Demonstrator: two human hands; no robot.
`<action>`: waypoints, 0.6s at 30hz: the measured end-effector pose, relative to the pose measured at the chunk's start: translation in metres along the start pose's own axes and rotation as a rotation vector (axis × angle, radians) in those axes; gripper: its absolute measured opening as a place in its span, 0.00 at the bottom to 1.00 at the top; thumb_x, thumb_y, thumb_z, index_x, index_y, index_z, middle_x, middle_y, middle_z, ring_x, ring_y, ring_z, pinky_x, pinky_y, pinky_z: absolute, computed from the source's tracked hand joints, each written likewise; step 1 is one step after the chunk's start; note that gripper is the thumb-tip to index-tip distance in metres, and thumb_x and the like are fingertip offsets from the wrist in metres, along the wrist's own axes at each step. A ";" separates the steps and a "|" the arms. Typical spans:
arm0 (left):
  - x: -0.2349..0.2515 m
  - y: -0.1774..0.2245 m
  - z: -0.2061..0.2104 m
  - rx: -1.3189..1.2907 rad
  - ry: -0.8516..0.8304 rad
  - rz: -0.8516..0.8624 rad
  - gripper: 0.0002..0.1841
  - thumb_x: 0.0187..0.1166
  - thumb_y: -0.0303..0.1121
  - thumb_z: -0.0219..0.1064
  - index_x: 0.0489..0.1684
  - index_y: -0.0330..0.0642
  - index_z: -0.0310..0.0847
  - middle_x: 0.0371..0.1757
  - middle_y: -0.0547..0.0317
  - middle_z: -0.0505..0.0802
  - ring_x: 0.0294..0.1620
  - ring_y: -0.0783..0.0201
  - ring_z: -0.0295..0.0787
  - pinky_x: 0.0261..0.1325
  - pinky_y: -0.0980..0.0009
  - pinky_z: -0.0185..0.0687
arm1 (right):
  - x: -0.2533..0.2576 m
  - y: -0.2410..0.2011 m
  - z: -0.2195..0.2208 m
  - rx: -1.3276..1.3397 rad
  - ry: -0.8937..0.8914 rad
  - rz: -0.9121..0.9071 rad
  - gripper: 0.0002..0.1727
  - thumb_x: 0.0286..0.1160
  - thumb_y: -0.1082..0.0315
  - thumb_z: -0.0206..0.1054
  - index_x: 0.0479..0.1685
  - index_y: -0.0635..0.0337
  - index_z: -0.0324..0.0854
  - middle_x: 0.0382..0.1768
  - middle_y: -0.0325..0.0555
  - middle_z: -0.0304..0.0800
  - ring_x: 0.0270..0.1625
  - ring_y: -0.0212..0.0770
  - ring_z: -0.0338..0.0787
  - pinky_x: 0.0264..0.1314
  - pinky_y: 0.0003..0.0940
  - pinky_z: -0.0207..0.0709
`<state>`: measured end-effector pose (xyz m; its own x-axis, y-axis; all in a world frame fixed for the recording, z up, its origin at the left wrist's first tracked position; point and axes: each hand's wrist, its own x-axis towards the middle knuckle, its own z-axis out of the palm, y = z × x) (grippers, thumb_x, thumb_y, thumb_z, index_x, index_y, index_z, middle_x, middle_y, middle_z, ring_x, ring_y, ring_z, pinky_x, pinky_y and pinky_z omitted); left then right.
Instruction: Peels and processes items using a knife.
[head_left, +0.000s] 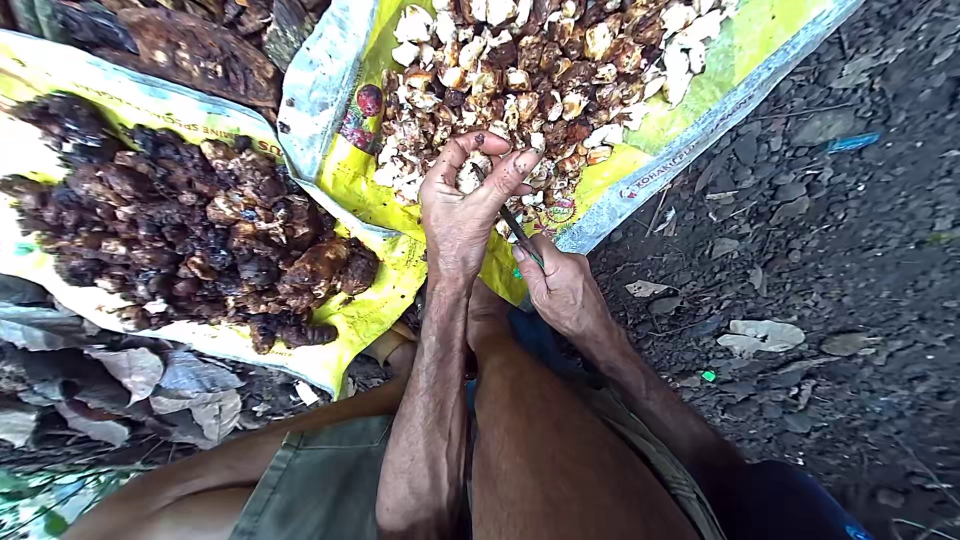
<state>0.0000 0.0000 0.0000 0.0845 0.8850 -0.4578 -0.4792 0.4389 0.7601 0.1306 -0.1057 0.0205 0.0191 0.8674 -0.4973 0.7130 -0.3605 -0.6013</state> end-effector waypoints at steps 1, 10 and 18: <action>0.000 0.001 0.001 0.020 -0.014 0.001 0.11 0.73 0.22 0.74 0.48 0.33 0.79 0.36 0.52 0.91 0.32 0.57 0.94 0.43 0.58 0.96 | -0.001 0.001 0.000 0.014 0.000 -0.005 0.18 0.91 0.54 0.55 0.34 0.55 0.77 0.13 0.34 0.67 0.14 0.33 0.70 0.16 0.31 0.64; 0.001 0.005 0.000 -0.002 -0.144 -0.058 0.07 0.79 0.23 0.68 0.49 0.30 0.82 0.28 0.54 0.90 0.26 0.59 0.91 0.48 0.50 0.96 | -0.004 0.002 0.003 0.094 0.006 -0.024 0.16 0.90 0.57 0.56 0.35 0.57 0.78 0.14 0.34 0.69 0.15 0.27 0.70 0.19 0.24 0.65; -0.007 0.022 0.011 0.245 -0.123 -0.020 0.09 0.85 0.27 0.64 0.50 0.27 0.82 0.25 0.52 0.89 0.22 0.61 0.89 0.35 0.63 0.95 | -0.007 -0.006 0.008 0.127 0.025 0.019 0.16 0.90 0.57 0.56 0.34 0.56 0.76 0.13 0.32 0.67 0.15 0.26 0.69 0.19 0.23 0.65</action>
<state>-0.0012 0.0051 0.0251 0.2043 0.8814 -0.4260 -0.2524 0.4679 0.8470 0.1205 -0.1120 0.0222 0.0501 0.8677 -0.4946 0.6182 -0.4159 -0.6669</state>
